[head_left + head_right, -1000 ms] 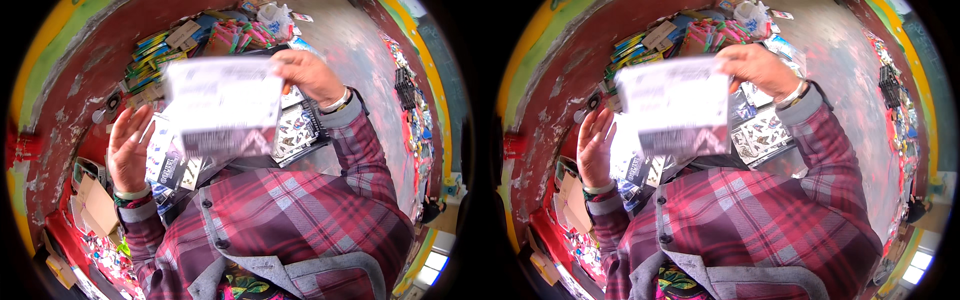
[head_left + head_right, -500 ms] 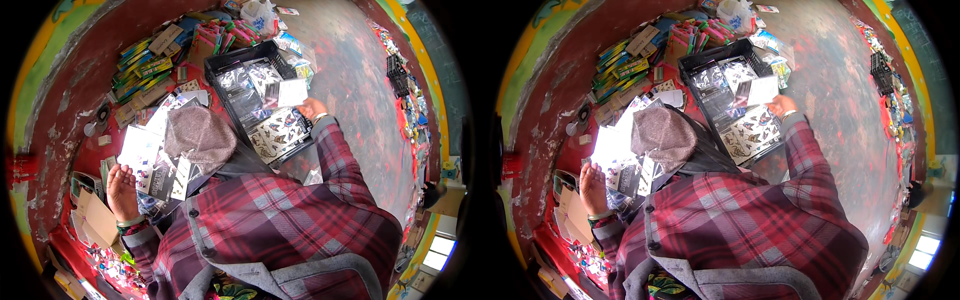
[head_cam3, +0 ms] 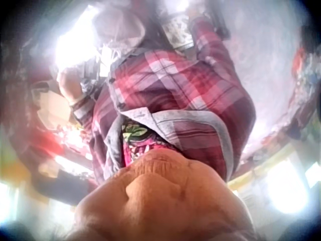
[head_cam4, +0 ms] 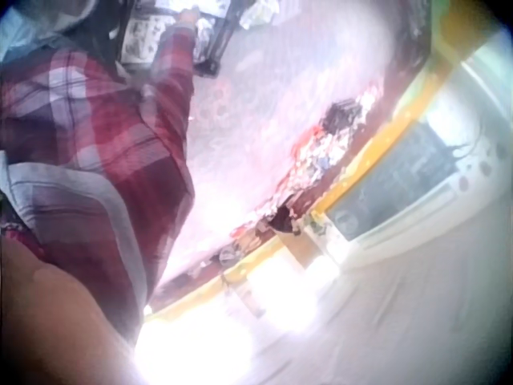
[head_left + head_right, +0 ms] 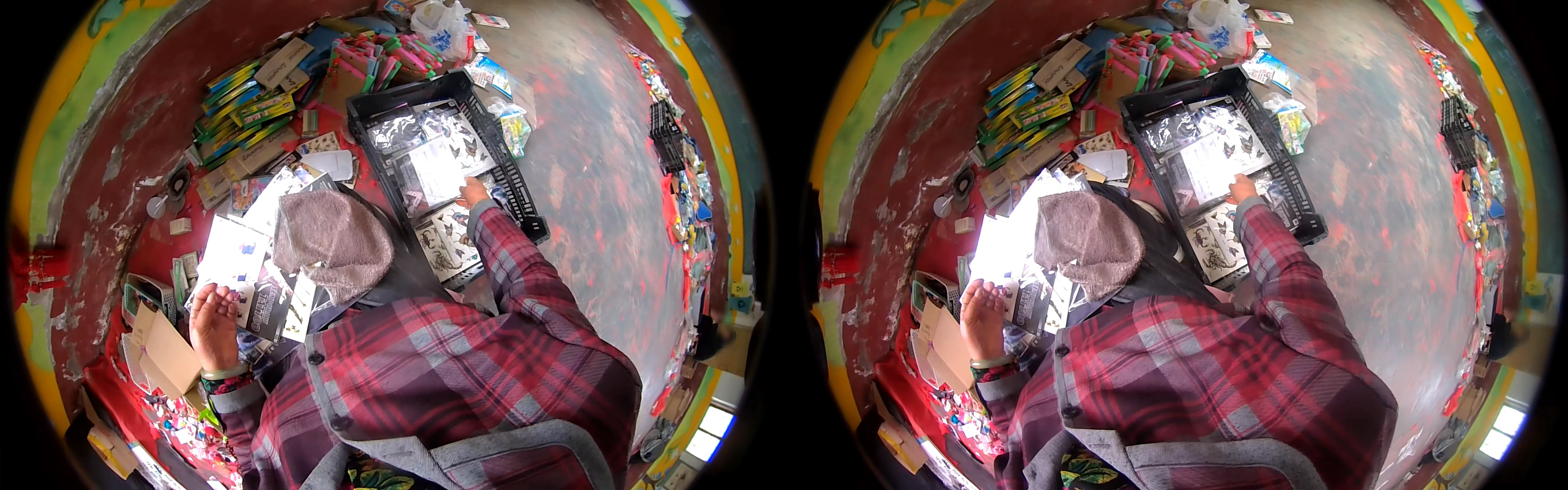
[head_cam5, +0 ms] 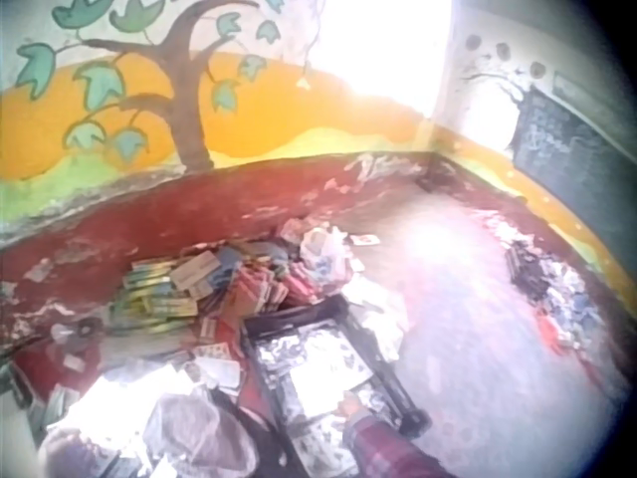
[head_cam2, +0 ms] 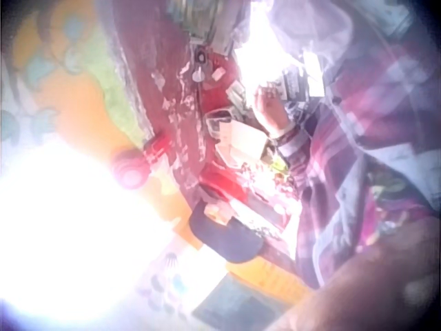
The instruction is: The person wipes the surface of several packaged items, including tattoo sheets and a watch, using a grey cloth. They handle the items one by one, wiping the front and back of the packaging before placing them into a black crate.
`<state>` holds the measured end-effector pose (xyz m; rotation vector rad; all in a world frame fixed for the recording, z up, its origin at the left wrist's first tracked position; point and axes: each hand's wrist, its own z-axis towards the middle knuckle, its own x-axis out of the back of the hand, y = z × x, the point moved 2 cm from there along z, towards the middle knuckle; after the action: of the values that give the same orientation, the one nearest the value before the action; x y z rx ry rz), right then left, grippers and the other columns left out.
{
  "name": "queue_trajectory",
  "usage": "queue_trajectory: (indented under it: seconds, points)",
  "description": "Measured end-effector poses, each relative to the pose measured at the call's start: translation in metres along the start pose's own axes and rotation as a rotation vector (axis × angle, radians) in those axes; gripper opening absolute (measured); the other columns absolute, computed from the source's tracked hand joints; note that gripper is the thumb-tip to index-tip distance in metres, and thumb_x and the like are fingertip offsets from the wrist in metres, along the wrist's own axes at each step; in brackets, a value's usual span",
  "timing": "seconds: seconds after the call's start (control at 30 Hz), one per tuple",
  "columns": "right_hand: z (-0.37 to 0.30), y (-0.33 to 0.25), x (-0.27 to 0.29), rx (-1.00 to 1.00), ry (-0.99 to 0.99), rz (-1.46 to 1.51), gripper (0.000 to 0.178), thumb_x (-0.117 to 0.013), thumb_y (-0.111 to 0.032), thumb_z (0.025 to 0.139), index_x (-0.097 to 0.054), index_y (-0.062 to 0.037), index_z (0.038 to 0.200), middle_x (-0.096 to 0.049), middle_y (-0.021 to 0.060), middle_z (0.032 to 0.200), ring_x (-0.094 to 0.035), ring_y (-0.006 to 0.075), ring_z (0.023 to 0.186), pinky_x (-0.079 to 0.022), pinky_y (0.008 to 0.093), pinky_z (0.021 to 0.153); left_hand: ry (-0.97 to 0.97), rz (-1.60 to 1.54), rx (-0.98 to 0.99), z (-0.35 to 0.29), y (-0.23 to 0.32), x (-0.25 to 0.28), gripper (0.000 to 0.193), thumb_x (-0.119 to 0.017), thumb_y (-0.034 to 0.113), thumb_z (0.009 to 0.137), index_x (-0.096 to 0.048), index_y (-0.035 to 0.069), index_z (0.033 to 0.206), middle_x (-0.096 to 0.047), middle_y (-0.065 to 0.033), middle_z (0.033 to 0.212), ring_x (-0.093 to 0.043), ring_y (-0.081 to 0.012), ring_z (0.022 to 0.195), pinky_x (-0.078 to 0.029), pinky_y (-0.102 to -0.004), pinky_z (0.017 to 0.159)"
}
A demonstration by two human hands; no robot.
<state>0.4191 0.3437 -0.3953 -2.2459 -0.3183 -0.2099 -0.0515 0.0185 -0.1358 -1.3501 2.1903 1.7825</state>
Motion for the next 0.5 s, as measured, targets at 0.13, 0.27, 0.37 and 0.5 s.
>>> queue_trajectory:
  seconds: [0.13,0.27,0.37,0.5]
  points:
    - [0.057,0.050,0.006,-0.003,-0.059,-0.291,0.027,-0.047,-0.002,0.084,-0.051,-0.0025,0.111,-0.055,0.0140,0.098,-0.060,0.0261,0.081,-0.056,0.0371,0.060,0.058,0.020,0.026,0.002,-0.002,0.000,0.021,-0.054,0.007,0.089,-0.054,-0.001,0.108,-0.063,-0.0126,0.097,-0.061,-0.0206,0.088,-0.049,-0.0294,0.080]
    - [0.059,0.052,-0.010,0.235,-0.314,-1.251,0.016,-0.052,-0.006,0.083,-0.058,-0.0007,0.097,-0.060,0.0163,0.092,-0.062,0.0283,0.079,-0.054,0.0388,0.059,0.101,0.048,0.016,0.001,-0.005,0.002,0.020,-0.054,0.006,0.088,-0.055,-0.001,0.107,-0.063,-0.0131,0.095,-0.062,-0.0210,0.085,-0.049,-0.0289,0.077]
    - [0.069,0.065,-0.001,0.416,-0.343,-1.651,0.021,-0.061,-0.017,0.079,-0.063,-0.0004,0.092,-0.063,0.0195,0.091,-0.064,0.0300,0.084,-0.052,0.0364,0.068,0.124,0.047,0.031,0.002,-0.007,0.001,0.020,-0.054,0.006,0.088,-0.055,-0.002,0.106,-0.063,-0.0132,0.094,-0.062,-0.0212,0.084,-0.049,-0.0285,0.076]
    - [0.034,0.025,-0.024,0.231,-0.278,-1.589,0.033,-0.064,-0.027,0.078,-0.064,-0.0009,0.098,-0.063,0.0206,0.100,-0.062,0.0296,0.097,-0.049,0.0352,0.083,0.133,0.071,0.020,0.001,-0.006,-0.002,0.020,-0.054,0.005,0.088,-0.055,-0.002,0.107,-0.063,-0.0131,0.094,-0.061,-0.0210,0.084,-0.049,-0.0282,0.075]
